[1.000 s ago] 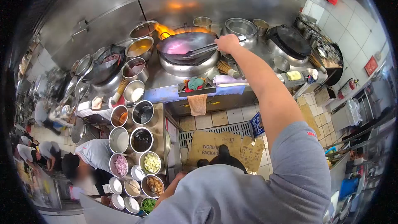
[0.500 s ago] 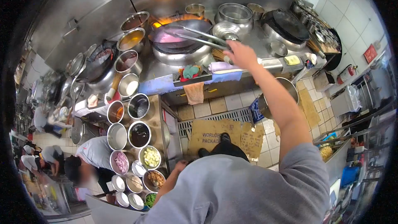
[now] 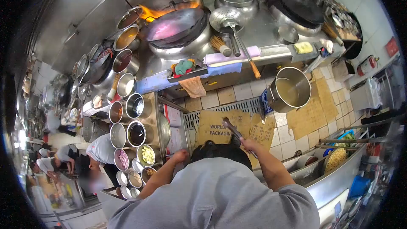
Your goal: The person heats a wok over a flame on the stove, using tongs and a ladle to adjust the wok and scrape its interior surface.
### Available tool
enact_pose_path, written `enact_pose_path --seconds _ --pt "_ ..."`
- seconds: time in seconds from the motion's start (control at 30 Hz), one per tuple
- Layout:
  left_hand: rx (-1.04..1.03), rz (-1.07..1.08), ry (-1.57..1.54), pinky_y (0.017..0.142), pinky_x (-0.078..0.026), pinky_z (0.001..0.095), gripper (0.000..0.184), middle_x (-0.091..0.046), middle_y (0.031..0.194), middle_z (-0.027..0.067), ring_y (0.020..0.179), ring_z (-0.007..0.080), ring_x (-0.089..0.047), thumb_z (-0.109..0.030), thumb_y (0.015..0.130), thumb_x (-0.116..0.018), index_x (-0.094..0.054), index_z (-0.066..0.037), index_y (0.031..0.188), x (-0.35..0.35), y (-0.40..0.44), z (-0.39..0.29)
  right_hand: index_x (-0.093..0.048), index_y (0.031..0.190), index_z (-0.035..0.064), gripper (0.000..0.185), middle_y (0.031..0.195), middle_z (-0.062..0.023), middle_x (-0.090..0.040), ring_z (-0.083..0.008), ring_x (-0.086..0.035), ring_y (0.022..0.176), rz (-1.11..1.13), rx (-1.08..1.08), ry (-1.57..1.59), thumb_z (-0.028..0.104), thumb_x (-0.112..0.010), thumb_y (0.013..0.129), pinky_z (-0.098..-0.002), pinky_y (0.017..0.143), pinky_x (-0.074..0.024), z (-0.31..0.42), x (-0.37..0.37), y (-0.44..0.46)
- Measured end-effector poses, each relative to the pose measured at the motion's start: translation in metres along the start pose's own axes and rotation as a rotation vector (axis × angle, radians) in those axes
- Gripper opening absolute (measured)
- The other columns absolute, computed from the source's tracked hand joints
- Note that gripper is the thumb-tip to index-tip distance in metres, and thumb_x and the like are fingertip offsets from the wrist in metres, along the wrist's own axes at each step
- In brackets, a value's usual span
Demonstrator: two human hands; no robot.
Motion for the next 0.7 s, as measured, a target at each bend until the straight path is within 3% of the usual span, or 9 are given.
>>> enact_pose_path --seconds 0.1,0.17,0.2,0.27,0.4,0.5,0.57,0.63,0.7 --pt "-0.122 -0.068 -0.066 0.068 -0.042 0.0358 0.029 -0.057 0.079 0.0138 0.076 0.0285 -0.054 -0.03 0.075 -0.041 -0.056 -0.006 0.082 0.019 0.017 -0.04 -0.052 0.071 -0.0012 0.052 0.051 -0.0136 -0.047 -0.0233 -0.046 0.039 -0.095 -0.083 -0.263 0.046 -0.033 0.081 -0.0365 0.04 -0.0371 -0.057 0.027 -0.004" --pt "-0.063 -0.098 -0.267 0.064 -0.043 0.0322 0.025 -0.058 0.071 0.0097 0.068 0.0235 -0.055 -0.026 0.076 -0.043 -0.056 -0.006 0.082 0.027 0.019 -0.068 -0.051 0.07 -0.0022 0.052 0.05 -0.0139 -0.047 -0.0237 -0.044 0.036 -0.086 0.239 -0.6 0.045 -0.03 0.082 -0.0379 0.039 -0.0368 -0.1 0.031 0.024" --pt "-0.063 -0.098 -0.256 0.064 -0.043 0.0322 0.025 -0.058 0.071 0.0097 0.068 0.0235 -0.055 -0.026 0.076 -0.043 -0.056 -0.006 0.082 0.03 0.017 -0.086 -0.051 0.07 -0.0022 0.052 0.05 -0.0139 -0.047 -0.0237 -0.044 0.036 -0.087 0.243 -0.591 0.045 -0.03 0.082 -0.0379 0.039 -0.0368 -0.098 0.031 0.017" --pt "-0.108 -0.064 -0.31 0.062 -0.043 0.0302 0.023 -0.058 0.069 0.0065 0.066 0.019 -0.055 -0.026 0.076 -0.045 -0.056 -0.006 0.081 0.031 0.015 -0.116 -0.053 0.075 0.0014 0.042 0.057 -0.0138 -0.052 -0.0223 -0.049 0.044 -0.18 -0.301 -0.311 0.037 -0.034 0.083 -0.034 0.043 -0.0391 -0.122 0.049 -0.009" --pt "-0.219 -0.01 -0.294 0.061 -0.043 0.03 0.025 -0.058 0.069 0.007 0.066 0.0191 -0.055 -0.029 0.075 -0.045 -0.056 -0.007 0.081 0.006 0.017 -0.126 -0.051 0.082 0.0012 0.038 0.055 -0.0127 -0.05 -0.0216 -0.047 0.042 -0.266 -0.122 -0.226 0.036 -0.035 0.083 -0.0345 0.041 -0.0379 -0.105 0.051 -0.025" --pt "-0.307 0.015 -0.178 0.059 -0.043 0.0297 0.024 -0.058 0.07 0.0069 0.065 0.0193 -0.055 -0.029 0.075 -0.045 -0.056 -0.008 0.08 -0.014 0.012 -0.12 -0.049 0.082 -0.0022 0.041 0.049 -0.0109 -0.046 -0.021 -0.044 0.039 -0.412 -0.069 0.083 0.036 -0.034 0.083 -0.0338 0.038 -0.0364 -0.096 0.043 -0.03" --pt "-0.193 0.054 -0.096 0.06 -0.043 0.0307 0.023 -0.058 0.071 0.0071 0.066 0.0199 -0.055 -0.028 0.074 -0.045 -0.057 -0.008 0.078 -0.022 0.001 -0.107 -0.05 0.078 -0.0022 0.042 0.046 -0.0089 -0.043 -0.0201 -0.041 0.036 -0.509 -0.122 0.201 0.036 -0.034 0.083 -0.032 0.036 -0.0352 -0.087 0.033 -0.036" --pt "-0.164 0.062 -0.075 0.064 -0.043 0.0324 0.022 -0.059 0.076 0.0084 0.072 0.022 -0.056 -0.026 0.073 -0.045 -0.057 -0.008 0.078 -0.03 -0.007 -0.094 -0.05 0.08 -0.0003 0.041 0.052 -0.0114 -0.047 -0.0208 -0.044 0.038 -0.487 -0.153 0.133 0.037 -0.033 0.083 -0.0328 0.035 -0.0356 -0.091 0.019 -0.028" --pt "-0.255 -0.111 0.036 0.068 -0.043 0.0336 0.022 -0.058 0.08 0.0092 0.077 0.0242 -0.055 -0.026 0.073 -0.045 -0.057 -0.009 0.08 -0.026 -0.013 -0.077 -0.053 0.079 0.0008 0.041 0.064 -0.0153 -0.053 -0.0253 -0.052 0.048 -0.365 -0.184 -0.011 0.036 -0.032 0.083 -0.0369 0.044 -0.0404 -0.094 -0.003 -0.007"
Point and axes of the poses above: each hand's wrist, its own y-axis towards the middle knuckle, its own x-axis out of the back of the hand, z = x × y, the point moved 6 cm from there along y, towards the middle knuckle
